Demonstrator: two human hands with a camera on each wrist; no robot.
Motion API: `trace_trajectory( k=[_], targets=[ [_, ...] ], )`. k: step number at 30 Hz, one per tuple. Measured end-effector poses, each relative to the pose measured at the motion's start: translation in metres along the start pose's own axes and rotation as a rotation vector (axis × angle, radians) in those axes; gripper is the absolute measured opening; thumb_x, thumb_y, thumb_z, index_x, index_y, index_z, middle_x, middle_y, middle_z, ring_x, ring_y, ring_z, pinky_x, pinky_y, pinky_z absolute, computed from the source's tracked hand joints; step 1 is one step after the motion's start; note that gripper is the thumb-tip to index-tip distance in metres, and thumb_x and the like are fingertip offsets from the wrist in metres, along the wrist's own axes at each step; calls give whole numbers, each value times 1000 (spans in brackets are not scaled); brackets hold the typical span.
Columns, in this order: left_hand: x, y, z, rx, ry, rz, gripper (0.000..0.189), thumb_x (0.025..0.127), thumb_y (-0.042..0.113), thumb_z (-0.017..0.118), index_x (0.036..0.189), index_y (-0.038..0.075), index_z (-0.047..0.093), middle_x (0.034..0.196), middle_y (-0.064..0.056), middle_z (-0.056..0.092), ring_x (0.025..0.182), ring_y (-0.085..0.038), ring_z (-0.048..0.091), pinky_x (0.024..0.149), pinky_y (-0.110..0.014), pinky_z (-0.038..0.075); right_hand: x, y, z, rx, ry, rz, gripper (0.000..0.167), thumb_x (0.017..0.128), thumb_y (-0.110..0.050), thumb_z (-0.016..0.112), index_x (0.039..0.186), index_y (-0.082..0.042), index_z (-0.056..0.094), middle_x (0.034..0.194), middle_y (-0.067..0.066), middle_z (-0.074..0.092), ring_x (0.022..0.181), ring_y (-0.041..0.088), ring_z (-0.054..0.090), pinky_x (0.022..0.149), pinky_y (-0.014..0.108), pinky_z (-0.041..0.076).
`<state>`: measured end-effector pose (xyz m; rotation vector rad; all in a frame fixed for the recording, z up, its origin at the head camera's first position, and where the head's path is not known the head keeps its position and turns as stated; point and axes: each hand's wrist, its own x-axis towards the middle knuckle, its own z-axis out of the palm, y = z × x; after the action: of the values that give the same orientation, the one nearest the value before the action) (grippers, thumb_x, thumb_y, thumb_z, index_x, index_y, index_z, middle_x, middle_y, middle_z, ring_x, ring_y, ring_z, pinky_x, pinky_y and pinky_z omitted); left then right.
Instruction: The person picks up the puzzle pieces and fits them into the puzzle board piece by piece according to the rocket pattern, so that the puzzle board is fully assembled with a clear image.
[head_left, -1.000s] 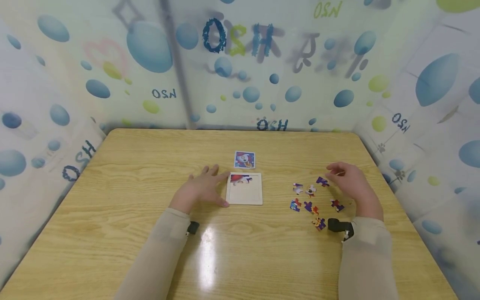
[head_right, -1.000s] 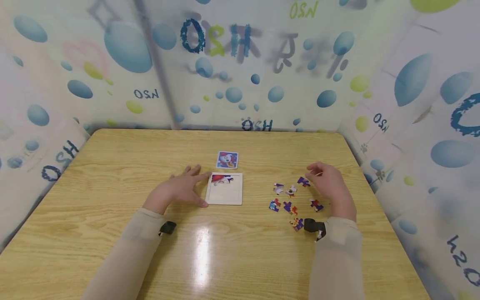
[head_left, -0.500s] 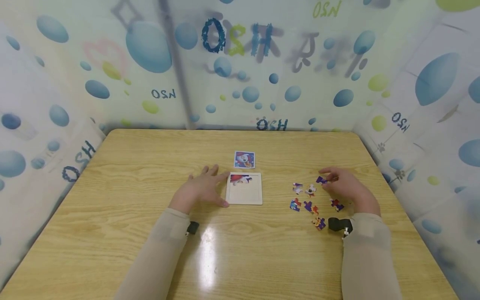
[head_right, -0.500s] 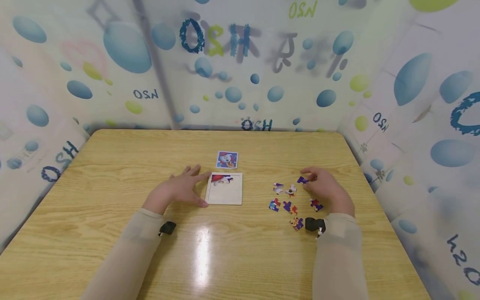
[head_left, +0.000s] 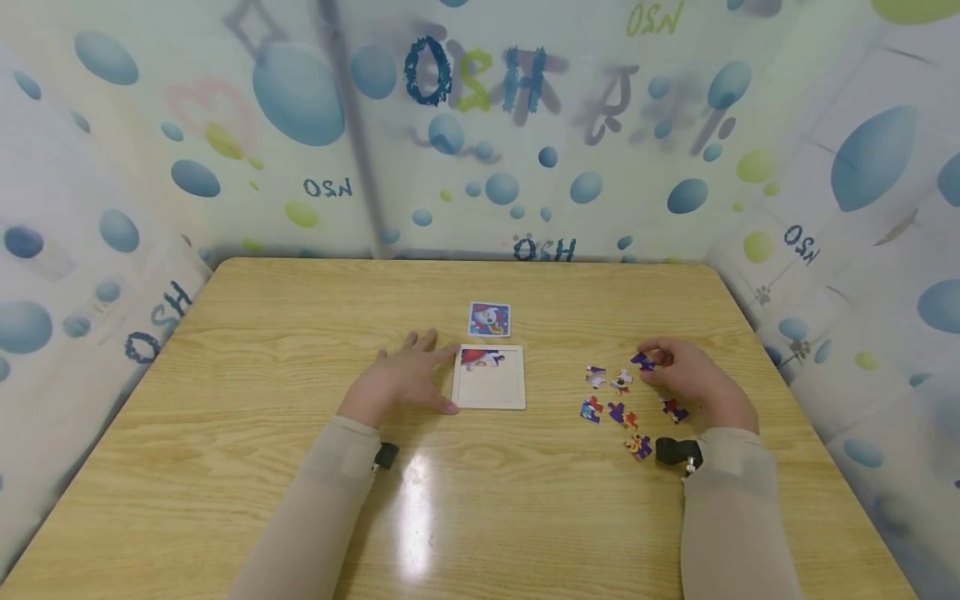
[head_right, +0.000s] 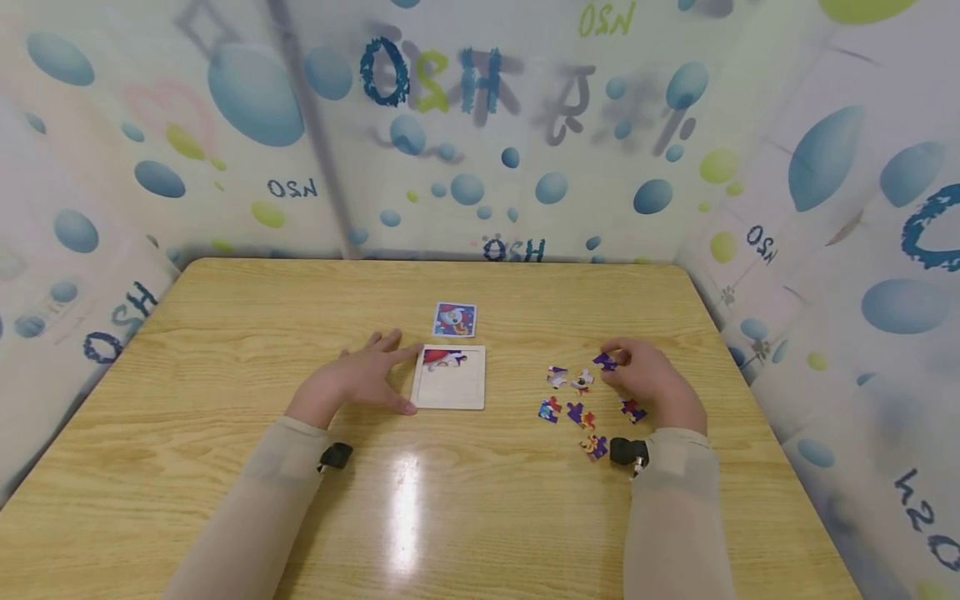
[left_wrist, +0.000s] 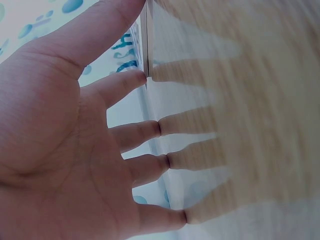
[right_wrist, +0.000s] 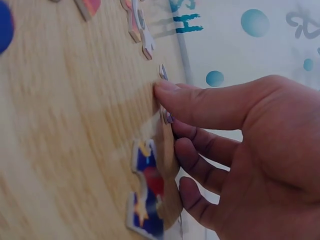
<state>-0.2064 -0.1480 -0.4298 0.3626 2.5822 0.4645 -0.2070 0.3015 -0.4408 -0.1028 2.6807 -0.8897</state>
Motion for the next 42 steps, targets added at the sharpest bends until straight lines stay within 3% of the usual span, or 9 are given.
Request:
trace_trajectory(
  k=[4,14,25,33,42],
  targets=[
    [1,0,1,3,2,-3,107,89,52,89,176,30,29,186,-17,5,171,-49,-2,129,-85,1,-1,0,1,26,2,-5,48,106,-15,71,148,5,57,123,24,60,101,31,57,81,35,51],
    [0,0,0,-3,-6,-6,107,89,51,89,176,30,29,186,-17,4,171,-49,-2,129,-84,0,0,2,3,29,3,47,48,106,-30,75,137,2,57,114,15,54,100,29,53,81,36,46],
    [-1,1,0,-6,-11,-6,106,90,50,89,176,30,29,186,-17,4,171,-49,-3,129,-84,0,-2,4,0,30,-23,15,46,104,-24,76,140,1,59,118,16,55,101,28,53,81,35,47],
    [2,0,1,10,-11,1,107,90,53,88,176,30,29,186,-18,4,171,-50,-2,129,-85,1,-2,9,-2,39,-39,-29,51,101,-18,79,142,4,59,124,20,57,108,32,54,88,38,50],
    [2,0,1,2,-7,6,107,90,53,88,176,30,29,186,-17,4,171,-49,-3,129,-85,0,-5,10,-2,62,-36,10,53,102,-20,77,144,6,57,131,24,58,114,35,54,97,44,52]
  ],
)
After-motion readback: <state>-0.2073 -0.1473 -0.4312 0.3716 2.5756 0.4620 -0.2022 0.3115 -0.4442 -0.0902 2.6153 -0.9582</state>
